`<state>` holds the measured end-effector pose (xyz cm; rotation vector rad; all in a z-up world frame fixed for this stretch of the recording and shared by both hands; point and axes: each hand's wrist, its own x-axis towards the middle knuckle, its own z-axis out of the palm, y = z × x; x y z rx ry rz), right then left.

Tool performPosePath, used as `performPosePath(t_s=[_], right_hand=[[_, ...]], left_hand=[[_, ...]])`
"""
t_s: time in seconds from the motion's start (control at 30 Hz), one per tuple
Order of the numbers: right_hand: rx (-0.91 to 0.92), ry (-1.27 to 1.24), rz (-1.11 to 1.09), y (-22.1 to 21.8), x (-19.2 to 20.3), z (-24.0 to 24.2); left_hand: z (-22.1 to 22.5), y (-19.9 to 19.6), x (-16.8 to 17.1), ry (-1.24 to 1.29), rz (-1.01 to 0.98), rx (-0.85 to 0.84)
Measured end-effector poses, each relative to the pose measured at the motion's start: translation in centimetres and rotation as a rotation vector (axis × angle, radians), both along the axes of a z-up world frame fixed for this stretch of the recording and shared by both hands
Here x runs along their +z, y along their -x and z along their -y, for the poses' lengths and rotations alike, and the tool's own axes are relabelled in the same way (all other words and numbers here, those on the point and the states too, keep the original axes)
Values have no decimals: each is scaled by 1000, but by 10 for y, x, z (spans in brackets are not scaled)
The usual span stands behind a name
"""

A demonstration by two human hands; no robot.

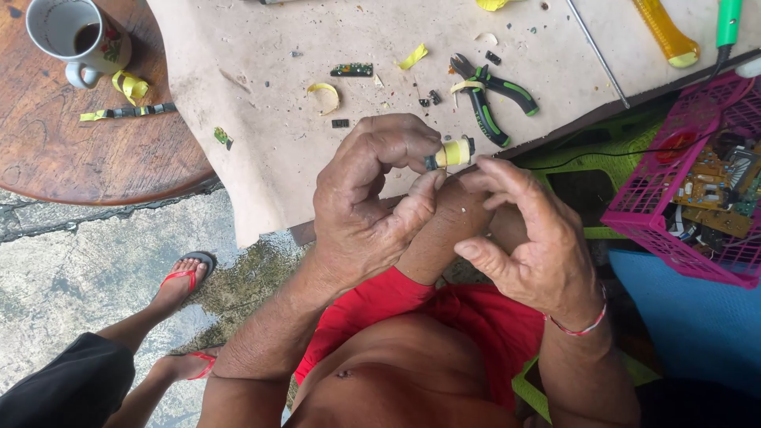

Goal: Disassembling a small electronic transformer by peeling off tape and unwinding the copper wire.

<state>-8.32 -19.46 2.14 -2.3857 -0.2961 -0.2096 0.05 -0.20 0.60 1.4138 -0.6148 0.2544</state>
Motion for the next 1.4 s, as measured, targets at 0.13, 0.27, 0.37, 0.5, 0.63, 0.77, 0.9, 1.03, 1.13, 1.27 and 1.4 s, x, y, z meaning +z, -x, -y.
performPosePath(t_s=[0.13, 0.27, 0.37, 0.5, 0.63, 0.77, 0.9, 1.03, 1.13, 1.27, 1.4], right_hand=[[-52, -203, -11, -4, -9, -18], [-144, -194, 65, -6, -5, -29], [-198, -154, 28, -3, -4, -28], [-80, -26, 186, -7, 6, -17], [-183, 62, 328, -14, 9, -2], [-200, 1, 251, -32, -2, 6], [-156, -11, 194, -23, -18, 1], [-163, -33, 164, -9, -34, 9], [-200, -96, 169, 8, -46, 14], [-126, -134, 231, 25, -49, 15], [-138, -157, 227, 26, -44, 19]], left_hand=[[-2, 2, 2, -71, 63, -30], [-6, 1, 2, -110, 94, -14], [-7, 3, 0, -139, 95, -10], [-6, 2, 1, -166, 143, -11], [-7, 2, 0, -193, 166, -138], [-10, 4, 2, -69, -93, -338], [-8, 7, -10, 165, -375, -429], [2, 1, -20, 552, -668, -627], [9, 1, -35, 810, -869, -703], [19, 1, -32, 873, -995, -642], [23, 3, -27, 872, -1001, -586]])
